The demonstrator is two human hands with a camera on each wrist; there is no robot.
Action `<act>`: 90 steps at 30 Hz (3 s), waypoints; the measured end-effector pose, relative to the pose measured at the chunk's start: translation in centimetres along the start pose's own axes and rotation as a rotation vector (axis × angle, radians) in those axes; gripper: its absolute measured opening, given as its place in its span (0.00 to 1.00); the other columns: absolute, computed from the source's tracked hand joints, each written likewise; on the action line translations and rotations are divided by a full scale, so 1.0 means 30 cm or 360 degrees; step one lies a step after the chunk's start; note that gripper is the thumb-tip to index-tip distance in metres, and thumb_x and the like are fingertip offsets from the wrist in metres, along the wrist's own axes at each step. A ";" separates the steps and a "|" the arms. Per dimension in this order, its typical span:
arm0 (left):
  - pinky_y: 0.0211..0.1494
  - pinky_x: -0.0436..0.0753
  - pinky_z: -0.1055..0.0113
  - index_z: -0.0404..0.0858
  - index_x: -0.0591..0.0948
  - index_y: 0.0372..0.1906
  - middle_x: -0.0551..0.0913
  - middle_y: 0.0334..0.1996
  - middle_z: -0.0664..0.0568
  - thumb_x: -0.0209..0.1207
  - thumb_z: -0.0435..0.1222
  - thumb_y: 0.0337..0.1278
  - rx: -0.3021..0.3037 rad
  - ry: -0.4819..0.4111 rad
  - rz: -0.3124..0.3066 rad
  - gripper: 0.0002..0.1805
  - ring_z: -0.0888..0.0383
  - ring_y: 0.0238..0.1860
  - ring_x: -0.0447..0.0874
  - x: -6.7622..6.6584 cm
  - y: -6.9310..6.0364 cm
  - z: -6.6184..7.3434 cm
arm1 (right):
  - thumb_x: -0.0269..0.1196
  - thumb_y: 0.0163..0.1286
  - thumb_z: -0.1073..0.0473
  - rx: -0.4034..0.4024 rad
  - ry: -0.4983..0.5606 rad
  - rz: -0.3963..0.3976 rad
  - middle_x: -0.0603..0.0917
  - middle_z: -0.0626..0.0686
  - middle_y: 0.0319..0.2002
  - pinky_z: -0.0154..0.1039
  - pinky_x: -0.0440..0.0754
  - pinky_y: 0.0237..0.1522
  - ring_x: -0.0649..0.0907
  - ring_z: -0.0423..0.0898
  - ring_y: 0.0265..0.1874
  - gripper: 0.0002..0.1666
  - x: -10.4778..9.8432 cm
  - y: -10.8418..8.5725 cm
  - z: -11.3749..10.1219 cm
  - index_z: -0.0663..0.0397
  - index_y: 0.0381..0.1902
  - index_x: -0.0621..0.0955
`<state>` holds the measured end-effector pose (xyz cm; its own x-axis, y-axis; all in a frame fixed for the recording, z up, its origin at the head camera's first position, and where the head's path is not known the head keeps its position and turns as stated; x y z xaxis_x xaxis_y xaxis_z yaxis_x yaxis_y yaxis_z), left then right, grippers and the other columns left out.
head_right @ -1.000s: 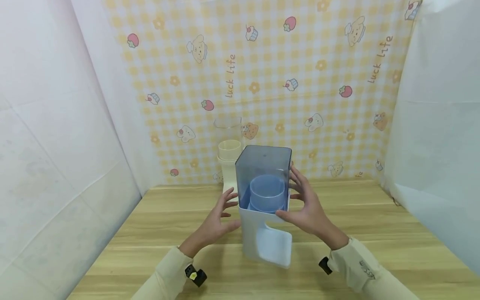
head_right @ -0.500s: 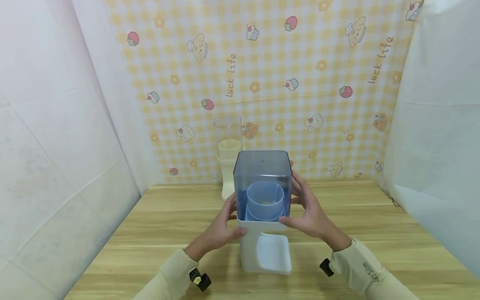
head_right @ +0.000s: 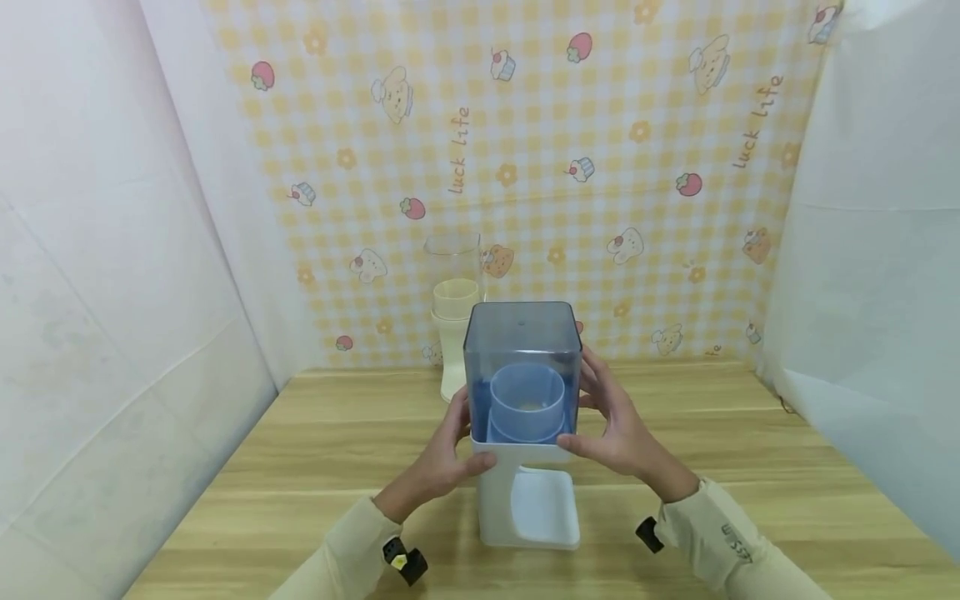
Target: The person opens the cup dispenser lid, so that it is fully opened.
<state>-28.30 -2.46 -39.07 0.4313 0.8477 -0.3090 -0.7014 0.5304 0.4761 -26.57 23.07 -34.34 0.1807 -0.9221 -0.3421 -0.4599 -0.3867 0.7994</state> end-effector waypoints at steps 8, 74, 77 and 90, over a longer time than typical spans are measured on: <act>0.61 0.69 0.49 0.51 0.47 0.77 0.64 0.71 0.44 0.62 0.66 0.50 -0.0056 -0.0001 0.0049 0.56 0.47 0.67 0.66 0.007 -0.007 -0.002 | 0.73 0.52 0.69 -0.0006 0.0030 0.0015 0.70 0.62 0.66 0.36 0.77 0.55 0.77 0.49 0.60 0.60 0.014 0.007 -0.006 0.71 0.75 0.50; 0.60 0.76 0.56 0.47 0.52 0.75 0.72 0.66 0.48 0.72 0.58 0.45 -0.0042 0.0008 0.0173 0.57 0.54 0.61 0.74 0.023 0.025 0.011 | 0.79 0.42 0.73 -0.0090 -0.0001 0.0037 0.61 0.58 0.64 0.36 0.85 0.40 0.73 0.50 0.57 0.64 -0.006 0.152 -0.061 0.72 0.69 0.50; 0.60 0.76 0.55 0.47 0.51 0.75 0.71 0.66 0.48 0.72 0.58 0.45 -0.0065 -0.0006 0.0159 0.57 0.54 0.61 0.73 0.028 0.022 0.009 | 0.80 0.43 0.70 -0.0051 -0.0074 0.0040 0.62 0.56 0.64 0.35 0.84 0.41 0.74 0.48 0.57 0.64 -0.011 0.148 -0.057 0.70 0.69 0.50; 0.65 0.70 0.49 0.47 0.46 0.77 0.63 0.71 0.47 0.72 0.58 0.45 -0.0116 -0.0008 0.0076 0.61 0.51 0.66 0.67 0.022 0.033 0.012 | 0.70 0.46 0.73 0.0271 -0.0277 0.0155 0.69 0.53 0.56 0.36 0.83 0.40 0.79 0.47 0.47 0.56 -0.026 0.162 -0.068 0.61 0.70 0.54</act>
<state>-28.50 -1.36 -38.50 0.3991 0.8722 -0.2828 -0.7608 0.4871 0.4288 -27.17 21.87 -29.19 -0.0170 -0.9330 -0.3594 -0.6102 -0.2751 0.7429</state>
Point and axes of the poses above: each hand's wrist, its own y-axis towards the middle knuckle, its own x-axis out of the palm, z = x × y, the point moved 2 cm from there along y, towards the middle knuckle
